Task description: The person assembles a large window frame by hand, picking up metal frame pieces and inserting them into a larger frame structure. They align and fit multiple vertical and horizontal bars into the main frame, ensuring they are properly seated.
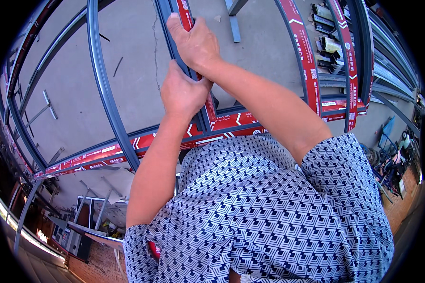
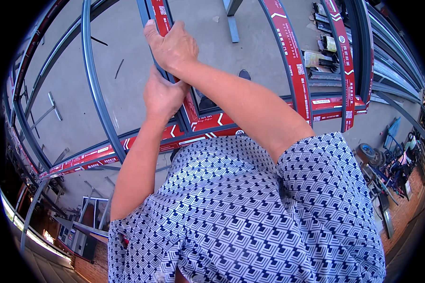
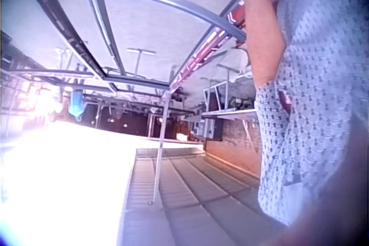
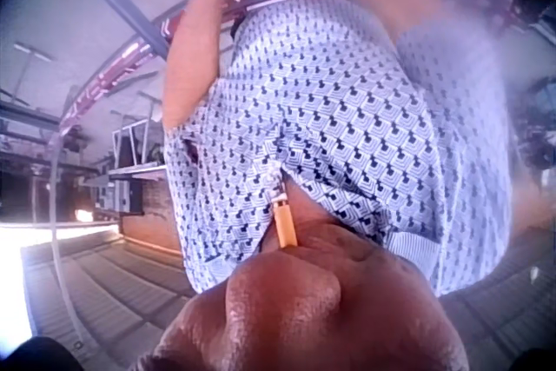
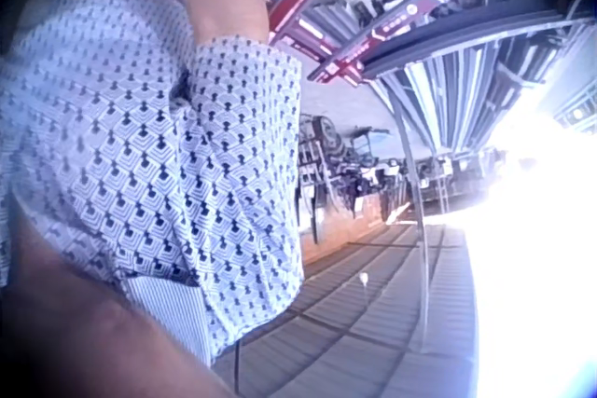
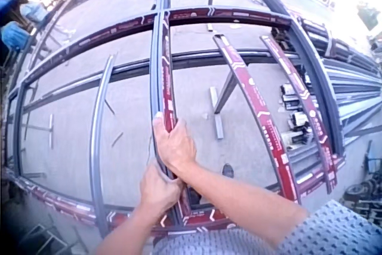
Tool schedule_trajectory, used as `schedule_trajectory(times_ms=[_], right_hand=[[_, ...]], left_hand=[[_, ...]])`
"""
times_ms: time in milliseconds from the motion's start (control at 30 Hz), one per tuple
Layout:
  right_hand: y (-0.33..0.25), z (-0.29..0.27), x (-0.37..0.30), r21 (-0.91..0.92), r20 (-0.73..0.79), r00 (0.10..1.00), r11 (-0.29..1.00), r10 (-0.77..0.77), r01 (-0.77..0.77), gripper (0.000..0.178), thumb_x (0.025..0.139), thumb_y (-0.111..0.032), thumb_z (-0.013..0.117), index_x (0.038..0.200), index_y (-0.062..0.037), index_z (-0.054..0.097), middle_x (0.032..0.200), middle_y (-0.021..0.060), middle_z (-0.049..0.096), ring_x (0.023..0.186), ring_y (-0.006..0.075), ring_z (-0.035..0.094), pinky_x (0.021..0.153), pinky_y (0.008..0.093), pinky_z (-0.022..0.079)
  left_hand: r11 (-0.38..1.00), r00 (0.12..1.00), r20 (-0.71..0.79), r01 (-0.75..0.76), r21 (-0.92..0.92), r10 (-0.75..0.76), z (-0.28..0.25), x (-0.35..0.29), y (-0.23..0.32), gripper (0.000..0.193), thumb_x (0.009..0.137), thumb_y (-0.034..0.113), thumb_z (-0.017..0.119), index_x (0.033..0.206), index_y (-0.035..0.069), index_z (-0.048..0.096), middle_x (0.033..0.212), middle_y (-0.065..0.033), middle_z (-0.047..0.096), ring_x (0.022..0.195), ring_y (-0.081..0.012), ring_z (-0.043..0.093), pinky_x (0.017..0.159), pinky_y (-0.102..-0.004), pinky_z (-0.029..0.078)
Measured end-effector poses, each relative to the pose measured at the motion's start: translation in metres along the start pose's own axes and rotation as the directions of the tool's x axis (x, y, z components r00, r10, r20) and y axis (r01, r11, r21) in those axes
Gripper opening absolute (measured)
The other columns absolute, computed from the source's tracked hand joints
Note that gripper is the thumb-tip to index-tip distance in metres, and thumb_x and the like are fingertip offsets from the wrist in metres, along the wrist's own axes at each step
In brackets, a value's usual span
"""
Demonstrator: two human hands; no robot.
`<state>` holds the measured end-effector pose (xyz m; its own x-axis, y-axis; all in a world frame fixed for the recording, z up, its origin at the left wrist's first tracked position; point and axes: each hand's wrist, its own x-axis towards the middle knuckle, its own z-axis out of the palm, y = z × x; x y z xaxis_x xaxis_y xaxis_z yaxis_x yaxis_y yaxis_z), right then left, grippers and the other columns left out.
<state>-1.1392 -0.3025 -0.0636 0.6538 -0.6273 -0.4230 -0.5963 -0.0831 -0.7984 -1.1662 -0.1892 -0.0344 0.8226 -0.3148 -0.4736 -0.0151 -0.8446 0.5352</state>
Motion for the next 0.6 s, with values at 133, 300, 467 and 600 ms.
schedule_trajectory(times_ms=[133, 300, 467, 600], right_hand=[[-0.002, -0.005, -0.002, -0.036, -0.001, 1.000, 0.999, -0.018, 0.017, 0.094, 0.101, -0.079, 0.047, 0.121, 0.0130, 0.059, 0.111, 0.0371, 0.074, 0.107, 0.0542, 0.073, 0.099, 0.0563, 0.055], [0.002, -0.003, 0.003, -0.033, 0.035, 0.999, 0.999, -0.012, 0.013, 0.103, 0.102, -0.085, 0.032, 0.122, 0.0118, 0.061, 0.111, 0.0404, 0.072, 0.114, 0.0572, 0.069, 0.101, 0.0553, 0.053], [0.021, -0.004, 0.013, 0.009, 0.097, 0.992, 0.997, -0.083, 0.083, 0.095, 0.108, -0.076, 0.025, 0.126, 0.0099, 0.060, 0.115, 0.0396, 0.070, 0.116, 0.0565, 0.067, 0.106, 0.0518, 0.051], [0.052, -0.020, -0.011, 0.295, 0.170, 0.979, 0.954, -0.112, 0.058, 0.089, 0.113, -0.068, 0.022, 0.137, 0.0099, 0.058, 0.125, 0.0325, 0.071, 0.121, 0.0419, 0.066, 0.109, 0.0436, 0.049]], left_hand=[[0.999, 0.996, 0.090, -0.016, 0.042, 0.013, -0.011, 0.006, 0.002, 0.072, 0.078, 0.052, 0.089, 0.111, -0.005, 0.060, 0.100, -0.0278, 0.077, 0.098, -0.0459, 0.077, 0.087, -0.0496, 0.060], [0.998, 0.990, 0.133, -0.046, 0.032, 0.041, -0.014, 0.009, -0.001, 0.074, 0.080, 0.053, 0.086, 0.113, -0.008, 0.060, 0.098, -0.0290, 0.078, 0.096, -0.0448, 0.078, 0.087, -0.0481, 0.061], [0.999, 0.988, 0.149, -0.032, 0.000, 0.032, -0.018, 0.009, 0.005, 0.073, 0.082, 0.053, 0.084, 0.115, -0.008, 0.061, 0.100, -0.0288, 0.078, 0.097, -0.0436, 0.079, 0.089, -0.0475, 0.061], [0.995, 0.990, 0.121, -0.076, 0.057, 0.069, -0.016, 0.012, -0.002, 0.074, 0.084, 0.055, 0.081, 0.116, -0.008, 0.062, 0.103, -0.0294, 0.078, 0.099, -0.0442, 0.078, 0.091, -0.0484, 0.061]])
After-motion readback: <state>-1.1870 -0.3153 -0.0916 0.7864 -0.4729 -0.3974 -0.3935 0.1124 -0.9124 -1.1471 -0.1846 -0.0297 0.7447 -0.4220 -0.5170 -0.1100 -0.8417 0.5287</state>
